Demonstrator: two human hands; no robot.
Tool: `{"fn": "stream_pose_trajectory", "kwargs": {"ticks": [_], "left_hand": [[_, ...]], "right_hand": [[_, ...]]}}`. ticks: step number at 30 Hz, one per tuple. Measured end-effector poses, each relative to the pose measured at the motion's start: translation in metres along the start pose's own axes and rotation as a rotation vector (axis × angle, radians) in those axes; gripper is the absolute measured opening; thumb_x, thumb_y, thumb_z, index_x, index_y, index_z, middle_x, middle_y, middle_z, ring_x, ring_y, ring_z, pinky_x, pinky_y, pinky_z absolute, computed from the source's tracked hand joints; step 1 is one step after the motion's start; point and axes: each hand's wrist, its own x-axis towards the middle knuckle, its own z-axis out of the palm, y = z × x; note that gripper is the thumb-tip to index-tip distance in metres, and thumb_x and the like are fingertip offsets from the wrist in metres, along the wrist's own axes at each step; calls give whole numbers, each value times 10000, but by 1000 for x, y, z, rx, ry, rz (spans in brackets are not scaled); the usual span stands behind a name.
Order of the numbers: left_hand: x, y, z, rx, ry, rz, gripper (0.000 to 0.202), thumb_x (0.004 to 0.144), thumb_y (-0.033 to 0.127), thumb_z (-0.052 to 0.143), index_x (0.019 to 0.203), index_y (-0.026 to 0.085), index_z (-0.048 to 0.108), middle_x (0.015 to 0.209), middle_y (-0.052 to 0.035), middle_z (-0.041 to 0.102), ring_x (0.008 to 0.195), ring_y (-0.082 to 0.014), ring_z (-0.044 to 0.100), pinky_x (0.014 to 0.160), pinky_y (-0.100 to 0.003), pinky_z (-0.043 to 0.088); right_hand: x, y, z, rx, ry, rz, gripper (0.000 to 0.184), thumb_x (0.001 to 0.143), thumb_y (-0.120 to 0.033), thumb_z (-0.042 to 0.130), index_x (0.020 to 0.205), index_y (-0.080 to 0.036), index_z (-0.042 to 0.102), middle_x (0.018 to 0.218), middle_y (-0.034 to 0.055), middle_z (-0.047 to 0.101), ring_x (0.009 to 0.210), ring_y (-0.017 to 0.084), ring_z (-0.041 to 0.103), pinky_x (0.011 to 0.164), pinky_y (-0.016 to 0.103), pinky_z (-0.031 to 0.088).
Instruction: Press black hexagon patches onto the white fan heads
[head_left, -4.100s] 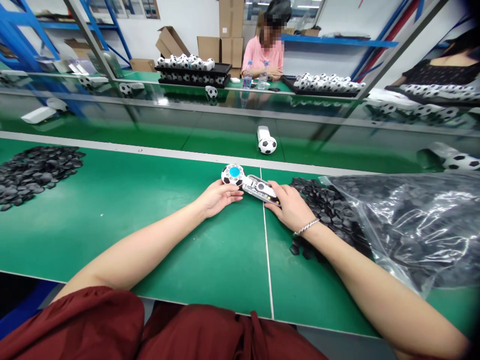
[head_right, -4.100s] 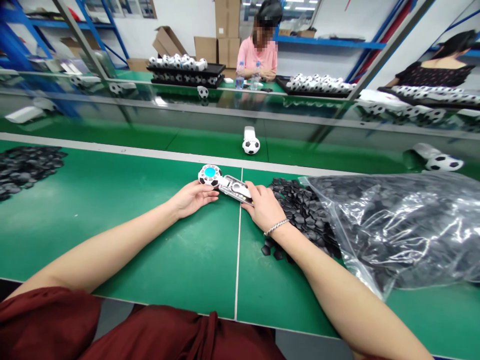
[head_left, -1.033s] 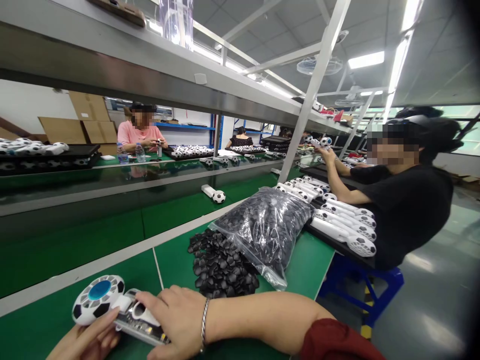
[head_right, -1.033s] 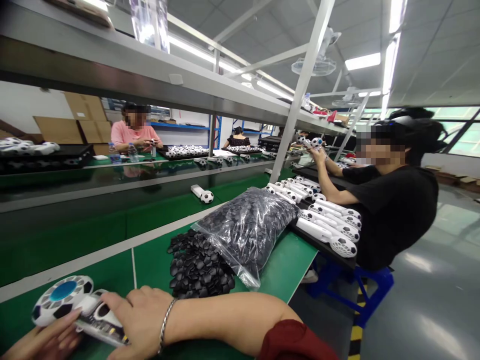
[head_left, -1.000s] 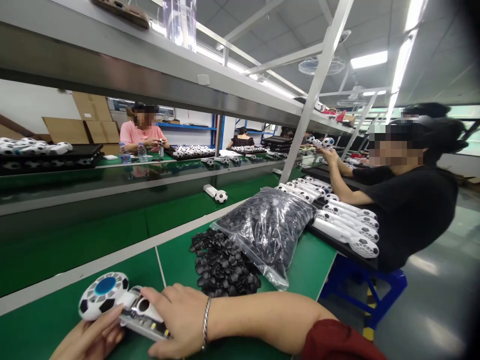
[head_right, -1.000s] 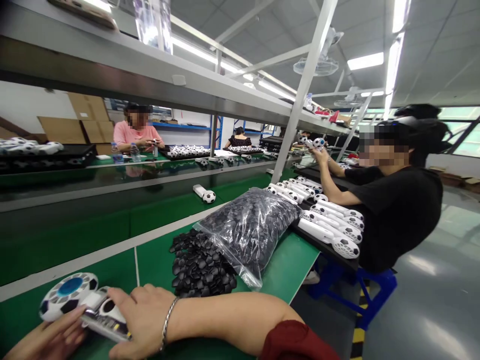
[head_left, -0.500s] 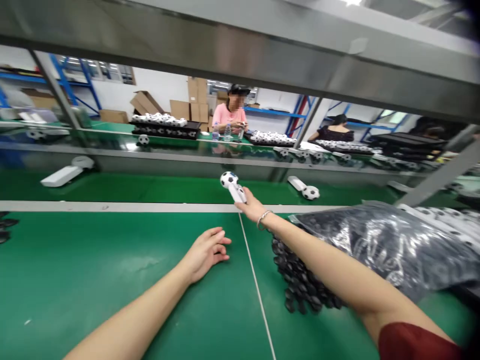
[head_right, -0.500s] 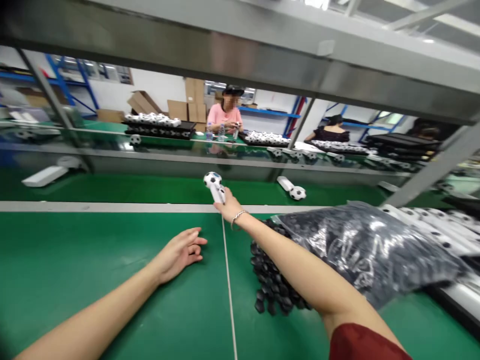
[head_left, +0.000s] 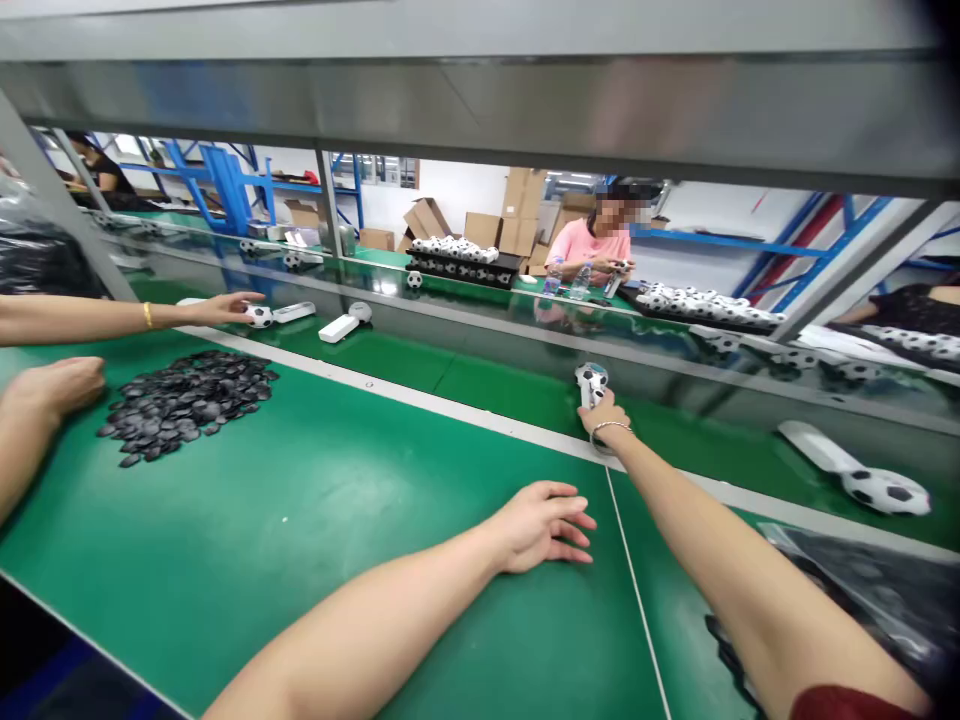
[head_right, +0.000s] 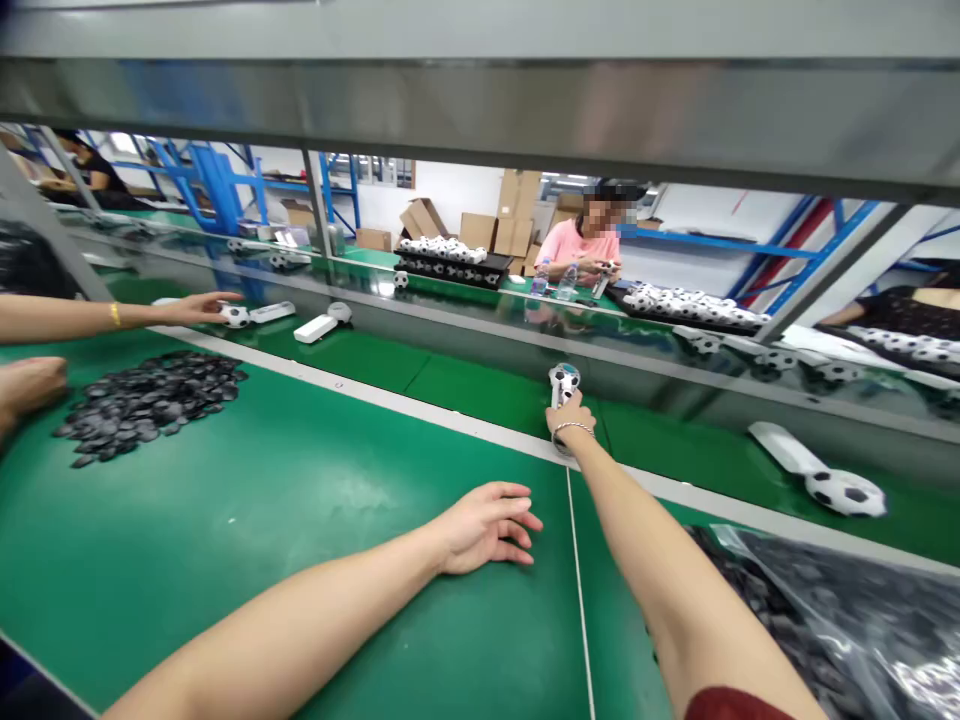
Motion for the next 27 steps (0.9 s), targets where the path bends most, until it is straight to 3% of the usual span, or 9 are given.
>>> {"fn": "stream_pose_trajectory", "kwargs": {"ticks": [4,8,11,14,20,23,27], "left_hand": [[-2,1,1,14,7,-11,524,642,319,731,1041,141,441,810,-62,599,597,-120,558,642,-353,492],[-4,3,3,45,29,-7,449,708,282,683,1061,140,445,825,-61,600,614,-112,562,630,-311,493],[-6,4,4,71,35,-5,405,735,262,663,1061,143,455,840,-66,605,609,-104,562,629,-298,494],[-8,5,4,88,36,-11,363,754,235,646,1060,150,469,853,-67,611,606,-96,561,635,-289,499],[-9,8,7,150,59,6,305,775,161,603,1060,134,496,875,-82,619,626,-102,572,639,-288,515],[-10,11,9,171,63,3,286,792,139,570,1068,119,499,876,-88,619,628,-98,570,635,-279,520],[-14,12,11,201,65,8,273,805,128,547,1073,114,496,878,-89,619,634,-97,569,633,-271,525]], "right_hand": [[-5,6,2,-49,28,23,725,768,-426,478,1369,-158,175,1243,219,435,1147,338,433,851,456,374],[-14,13,-13,-85,49,-11,828,722,-548,511,1367,-126,209,1251,214,440,1142,353,425,873,479,359],[-25,20,-36,-121,89,-129,817,722,-532,533,1366,-128,231,1318,195,380,1173,345,385,908,460,334],[-45,35,-67,-169,59,-303,674,731,-460,572,1296,-143,386,1310,157,413,1187,297,379,944,397,309],[-101,96,-121,-247,-65,-536,383,745,-335,599,1091,-169,599,1176,92,553,1149,232,426,980,348,273],[-125,124,-126,-272,-101,-550,283,760,-309,593,996,-162,648,1074,84,609,1058,218,495,946,329,318],[-140,144,-112,-300,-133,-558,220,790,-270,561,954,-171,669,983,67,646,972,196,540,917,305,357]]}}
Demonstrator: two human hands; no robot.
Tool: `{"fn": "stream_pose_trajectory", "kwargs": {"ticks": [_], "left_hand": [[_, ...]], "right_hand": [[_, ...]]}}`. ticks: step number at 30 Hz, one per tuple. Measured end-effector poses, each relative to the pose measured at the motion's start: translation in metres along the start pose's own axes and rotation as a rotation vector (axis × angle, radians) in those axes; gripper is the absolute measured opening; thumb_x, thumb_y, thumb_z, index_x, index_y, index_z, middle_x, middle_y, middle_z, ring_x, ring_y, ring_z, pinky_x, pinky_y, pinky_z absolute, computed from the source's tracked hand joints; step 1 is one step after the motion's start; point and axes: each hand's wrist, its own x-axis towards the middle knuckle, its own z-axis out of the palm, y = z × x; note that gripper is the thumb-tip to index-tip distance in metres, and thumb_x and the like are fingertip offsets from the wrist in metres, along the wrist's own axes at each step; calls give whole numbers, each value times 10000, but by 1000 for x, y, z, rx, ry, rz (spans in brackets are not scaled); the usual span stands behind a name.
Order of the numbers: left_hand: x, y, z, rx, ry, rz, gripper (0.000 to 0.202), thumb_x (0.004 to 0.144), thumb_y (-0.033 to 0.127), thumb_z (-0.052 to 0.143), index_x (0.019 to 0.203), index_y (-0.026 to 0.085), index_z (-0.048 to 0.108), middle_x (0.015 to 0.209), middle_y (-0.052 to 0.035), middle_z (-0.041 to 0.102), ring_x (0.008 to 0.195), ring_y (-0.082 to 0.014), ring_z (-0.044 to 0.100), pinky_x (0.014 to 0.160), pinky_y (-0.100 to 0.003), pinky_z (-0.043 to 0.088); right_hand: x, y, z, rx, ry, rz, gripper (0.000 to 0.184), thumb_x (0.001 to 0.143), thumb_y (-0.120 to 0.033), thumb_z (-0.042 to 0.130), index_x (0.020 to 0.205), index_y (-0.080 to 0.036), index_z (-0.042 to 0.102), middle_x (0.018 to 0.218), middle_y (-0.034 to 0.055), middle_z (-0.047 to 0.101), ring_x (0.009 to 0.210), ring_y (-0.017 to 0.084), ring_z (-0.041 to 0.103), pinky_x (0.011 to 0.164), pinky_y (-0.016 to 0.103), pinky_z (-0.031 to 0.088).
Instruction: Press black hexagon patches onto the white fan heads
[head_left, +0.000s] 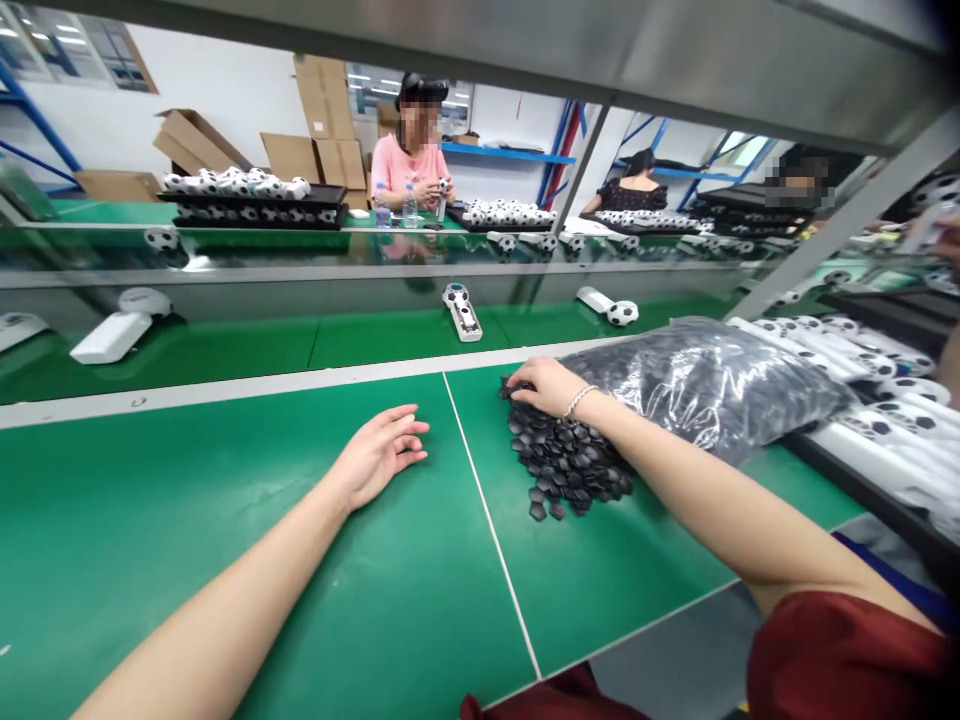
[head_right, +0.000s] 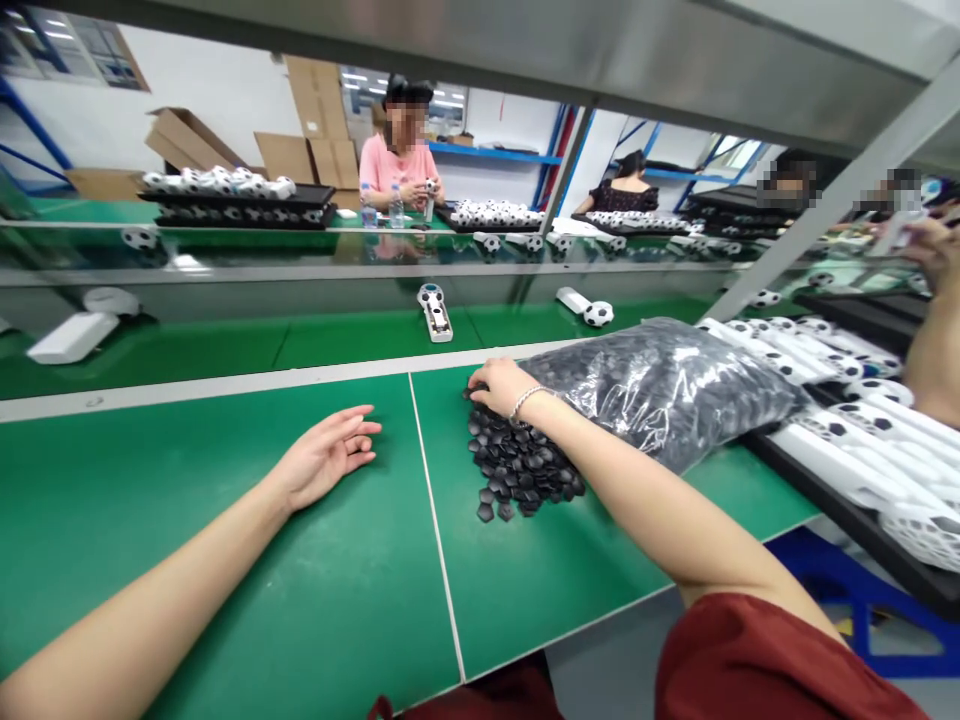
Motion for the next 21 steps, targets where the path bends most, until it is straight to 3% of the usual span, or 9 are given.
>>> {"fn": "stream_pose_trajectory", "kwargs": {"ticks": [8,15,18,21], "left_hand": [[-1,0,0,6,-22,41,307,786,119,573,1078,114,481,868,-79,624,632,-94,570,646,-273,515],[3,-8,-4,-51,-51,49,339,736,148,639,1039,115,490,822,-68,627,578,-94,566,659,-320,502],[6,-10,-7,-68,-57,56,357,712,154,664,1024,106,497,813,-77,630,570,-99,566,658,-339,497],[6,-11,-7,-77,-64,69,362,704,161,673,1015,108,496,800,-70,630,560,-98,566,649,-337,491]], "right_hand": [[5,3,22,-77,6,78,270,804,-239,527,1036,-153,638,1021,131,613,979,238,527,877,332,376],[-2,8,21,-35,26,-42,151,770,-222,485,734,-166,620,764,84,656,714,212,595,661,309,443],[-6,3,21,160,53,-24,182,773,-332,462,743,-202,585,676,36,647,595,186,592,573,295,451],[-16,-19,16,372,85,-63,268,762,-444,469,853,-217,581,778,32,669,660,183,624,605,285,500]]}}
